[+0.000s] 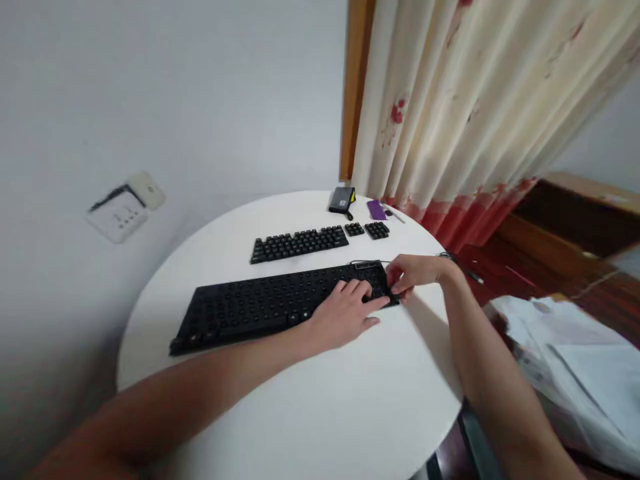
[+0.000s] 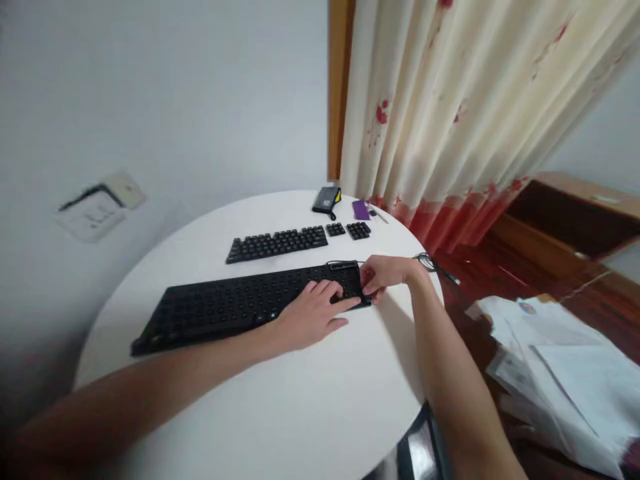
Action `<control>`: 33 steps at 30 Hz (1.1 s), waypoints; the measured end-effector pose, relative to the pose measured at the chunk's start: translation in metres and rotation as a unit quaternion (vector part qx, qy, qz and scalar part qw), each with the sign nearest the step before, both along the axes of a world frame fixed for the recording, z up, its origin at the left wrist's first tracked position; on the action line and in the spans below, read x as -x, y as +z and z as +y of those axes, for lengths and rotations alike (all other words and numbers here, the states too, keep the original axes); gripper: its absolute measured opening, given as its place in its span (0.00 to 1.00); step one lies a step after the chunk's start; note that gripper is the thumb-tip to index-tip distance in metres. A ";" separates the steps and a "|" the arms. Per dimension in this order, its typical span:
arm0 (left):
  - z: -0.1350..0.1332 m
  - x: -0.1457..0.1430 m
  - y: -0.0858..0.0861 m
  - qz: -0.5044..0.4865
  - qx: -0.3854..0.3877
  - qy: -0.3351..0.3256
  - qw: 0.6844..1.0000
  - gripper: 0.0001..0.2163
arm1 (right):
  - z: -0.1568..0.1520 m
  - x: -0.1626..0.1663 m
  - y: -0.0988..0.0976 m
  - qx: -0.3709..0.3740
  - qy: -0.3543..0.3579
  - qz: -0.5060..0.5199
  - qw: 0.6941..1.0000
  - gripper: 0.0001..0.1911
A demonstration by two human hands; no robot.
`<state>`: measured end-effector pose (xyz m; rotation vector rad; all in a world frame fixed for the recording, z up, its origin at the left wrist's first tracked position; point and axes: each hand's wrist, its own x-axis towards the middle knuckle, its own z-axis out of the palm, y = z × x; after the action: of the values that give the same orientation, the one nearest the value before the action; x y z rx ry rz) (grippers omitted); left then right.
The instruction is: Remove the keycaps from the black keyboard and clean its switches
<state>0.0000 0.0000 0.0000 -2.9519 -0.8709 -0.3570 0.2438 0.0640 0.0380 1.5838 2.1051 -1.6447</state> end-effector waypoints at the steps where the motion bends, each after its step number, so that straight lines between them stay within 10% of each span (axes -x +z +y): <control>1: 0.000 0.000 0.000 0.001 -0.001 0.001 1.000 0.19 | 0.000 0.000 0.000 -0.001 0.001 -0.004 1.000 0.19; 33: -0.001 0.000 -0.001 0.007 -0.013 0.002 1.000 0.22 | -0.007 0.014 0.003 -0.024 -0.020 -0.043 0.999 0.07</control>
<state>-0.0003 -0.0005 -0.0011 -2.9238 -0.8635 -0.3434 0.2299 0.0570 0.0409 1.6880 2.1001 -1.5184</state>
